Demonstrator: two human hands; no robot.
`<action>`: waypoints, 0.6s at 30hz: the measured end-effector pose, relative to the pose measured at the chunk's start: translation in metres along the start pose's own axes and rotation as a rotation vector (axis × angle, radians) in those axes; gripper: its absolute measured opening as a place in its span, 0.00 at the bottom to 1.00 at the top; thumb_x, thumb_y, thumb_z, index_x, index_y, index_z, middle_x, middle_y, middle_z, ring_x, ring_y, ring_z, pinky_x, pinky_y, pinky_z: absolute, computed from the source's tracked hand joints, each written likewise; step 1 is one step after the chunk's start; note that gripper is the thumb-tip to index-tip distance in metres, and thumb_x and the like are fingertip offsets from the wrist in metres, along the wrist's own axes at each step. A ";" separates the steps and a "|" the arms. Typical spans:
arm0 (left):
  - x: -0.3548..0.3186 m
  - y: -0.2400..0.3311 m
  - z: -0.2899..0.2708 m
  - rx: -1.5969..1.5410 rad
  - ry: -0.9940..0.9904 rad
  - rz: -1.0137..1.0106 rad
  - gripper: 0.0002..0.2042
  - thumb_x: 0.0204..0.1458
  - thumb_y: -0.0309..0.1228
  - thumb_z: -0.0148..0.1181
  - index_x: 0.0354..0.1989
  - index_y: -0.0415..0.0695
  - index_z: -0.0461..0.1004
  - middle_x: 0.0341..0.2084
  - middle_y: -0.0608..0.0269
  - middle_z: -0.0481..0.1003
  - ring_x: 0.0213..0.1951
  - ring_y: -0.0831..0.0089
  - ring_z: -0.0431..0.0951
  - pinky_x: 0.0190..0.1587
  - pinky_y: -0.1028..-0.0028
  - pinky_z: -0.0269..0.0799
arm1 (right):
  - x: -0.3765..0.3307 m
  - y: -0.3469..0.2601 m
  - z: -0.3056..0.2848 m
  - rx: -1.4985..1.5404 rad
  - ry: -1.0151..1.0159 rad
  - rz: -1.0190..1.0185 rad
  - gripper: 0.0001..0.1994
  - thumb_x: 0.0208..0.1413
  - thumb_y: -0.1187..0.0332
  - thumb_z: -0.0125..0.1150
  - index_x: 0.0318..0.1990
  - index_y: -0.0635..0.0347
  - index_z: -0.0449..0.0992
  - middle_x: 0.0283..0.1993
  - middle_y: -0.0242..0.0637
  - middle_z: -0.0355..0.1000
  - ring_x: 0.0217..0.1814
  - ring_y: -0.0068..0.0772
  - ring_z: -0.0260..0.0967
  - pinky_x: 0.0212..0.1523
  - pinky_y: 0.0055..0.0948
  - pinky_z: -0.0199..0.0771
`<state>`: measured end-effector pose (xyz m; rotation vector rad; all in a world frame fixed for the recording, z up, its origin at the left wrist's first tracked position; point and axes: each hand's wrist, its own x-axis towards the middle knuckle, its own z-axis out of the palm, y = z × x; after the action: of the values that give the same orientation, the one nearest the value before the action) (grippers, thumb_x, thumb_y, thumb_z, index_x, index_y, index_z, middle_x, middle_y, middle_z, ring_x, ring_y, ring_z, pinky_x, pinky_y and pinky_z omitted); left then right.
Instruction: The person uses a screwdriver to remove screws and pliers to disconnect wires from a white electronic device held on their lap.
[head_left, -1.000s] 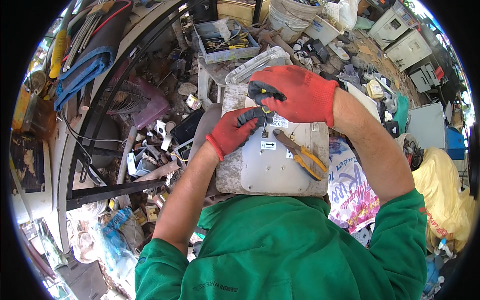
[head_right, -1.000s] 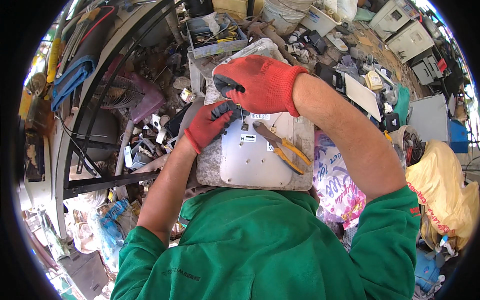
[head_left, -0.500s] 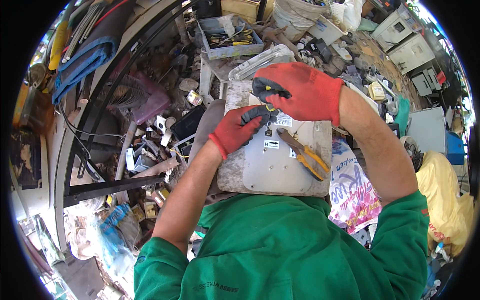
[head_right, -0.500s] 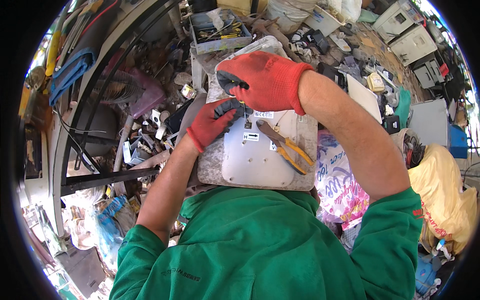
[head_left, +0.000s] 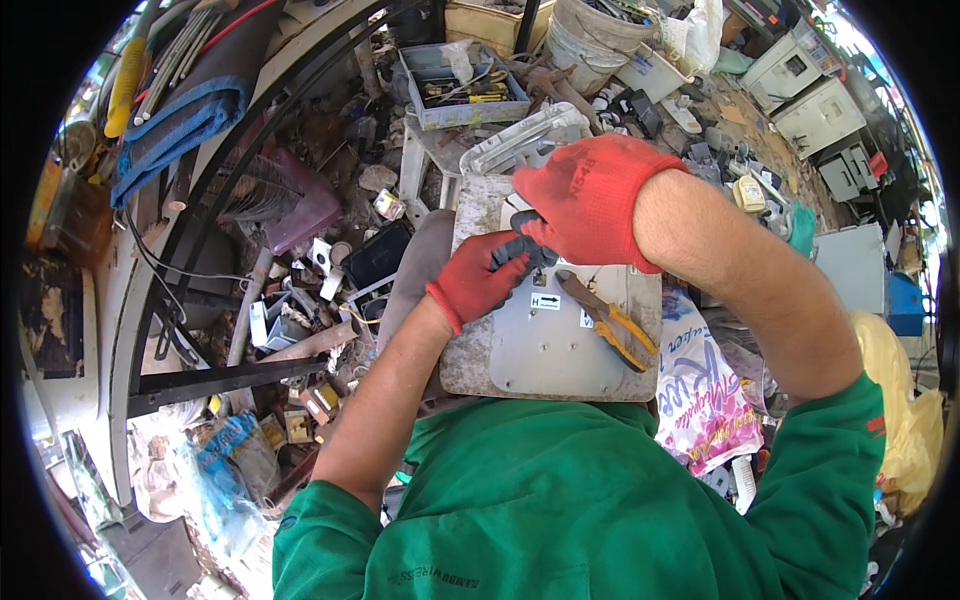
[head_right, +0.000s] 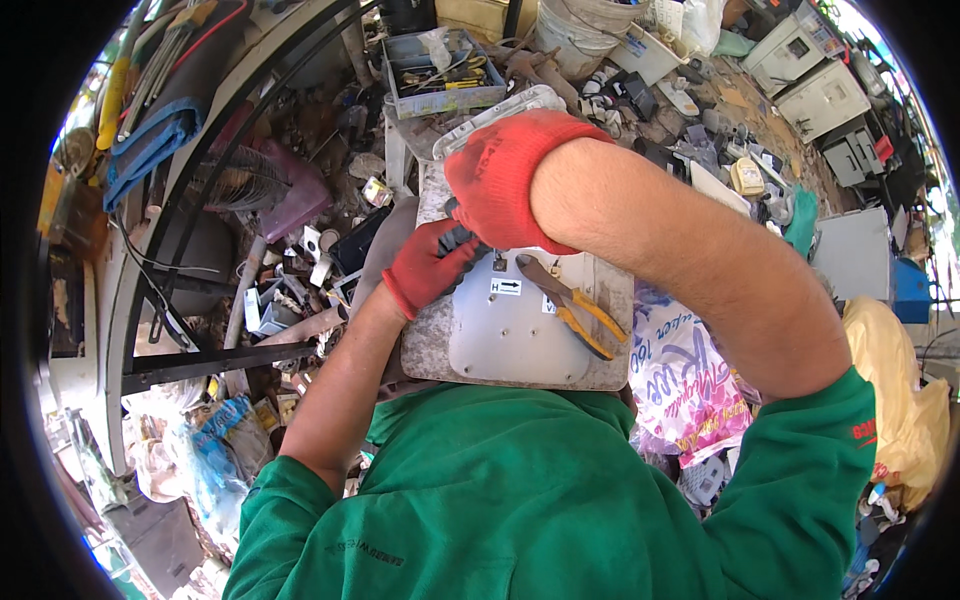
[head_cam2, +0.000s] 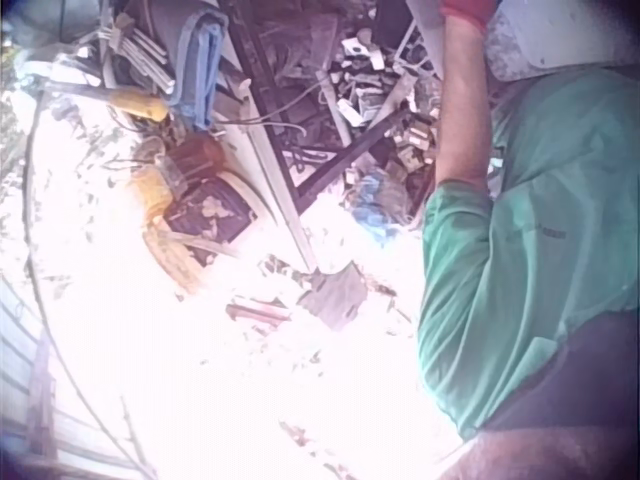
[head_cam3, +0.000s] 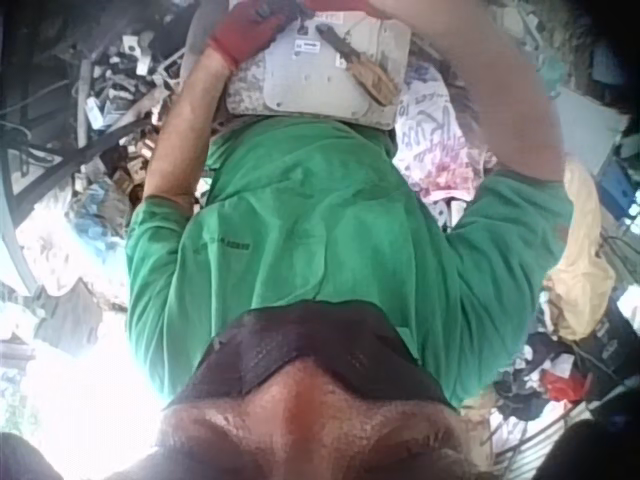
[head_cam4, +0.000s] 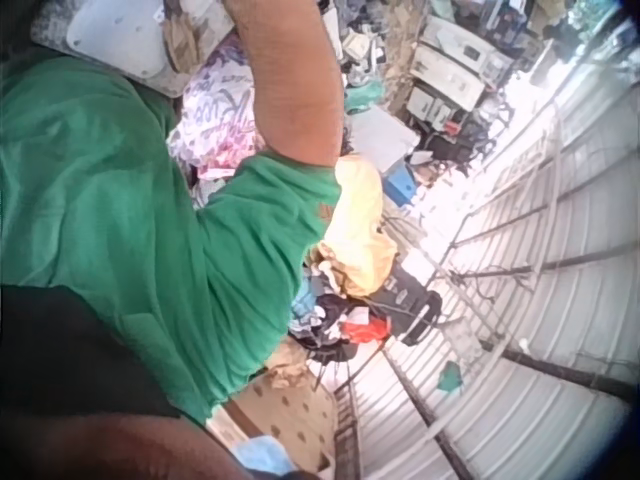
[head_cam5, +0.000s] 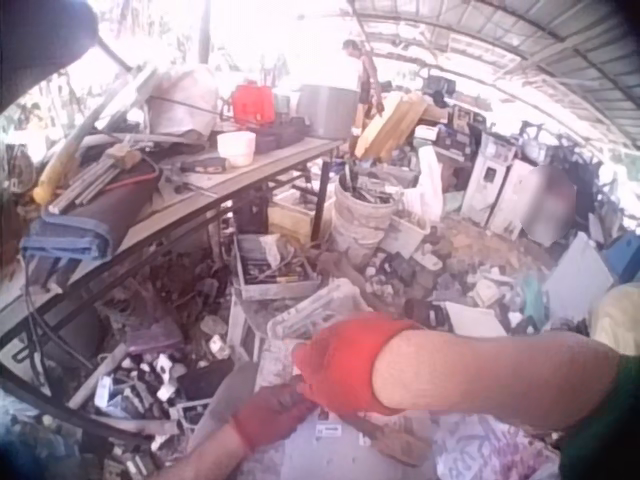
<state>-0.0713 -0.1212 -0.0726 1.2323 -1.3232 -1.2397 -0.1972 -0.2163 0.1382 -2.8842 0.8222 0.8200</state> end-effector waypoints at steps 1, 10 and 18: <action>0.000 -0.001 0.001 0.012 0.010 -0.025 0.09 0.65 0.28 0.57 0.50 0.41 0.78 0.22 0.73 0.73 0.23 0.84 0.68 0.27 0.76 0.68 | 0.000 -0.004 -0.004 -0.078 -0.048 -0.038 0.21 0.66 0.52 0.55 0.55 0.58 0.74 0.48 0.51 0.79 0.52 0.57 0.78 0.52 0.52 0.77; 0.006 -0.003 -0.005 0.095 -0.094 0.137 0.10 0.65 0.31 0.58 0.50 0.44 0.80 0.23 0.62 0.77 0.25 0.75 0.72 0.33 0.70 0.72 | -0.007 -0.008 0.001 0.026 -0.053 -0.096 0.16 0.60 0.61 0.61 0.51 0.60 0.78 0.47 0.52 0.81 0.51 0.54 0.80 0.51 0.47 0.79; 0.007 -0.003 0.000 0.112 -0.082 0.086 0.12 0.63 0.29 0.57 0.52 0.44 0.80 0.32 0.54 0.81 0.33 0.64 0.79 0.41 0.66 0.75 | 0.000 0.006 0.002 0.021 -0.077 -0.228 0.19 0.59 0.64 0.62 0.55 0.60 0.72 0.44 0.51 0.80 0.51 0.55 0.79 0.49 0.48 0.79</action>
<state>-0.0714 -0.1281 -0.0758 1.1990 -1.5078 -1.1794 -0.2008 -0.2208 0.1370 -2.8367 0.4794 0.8825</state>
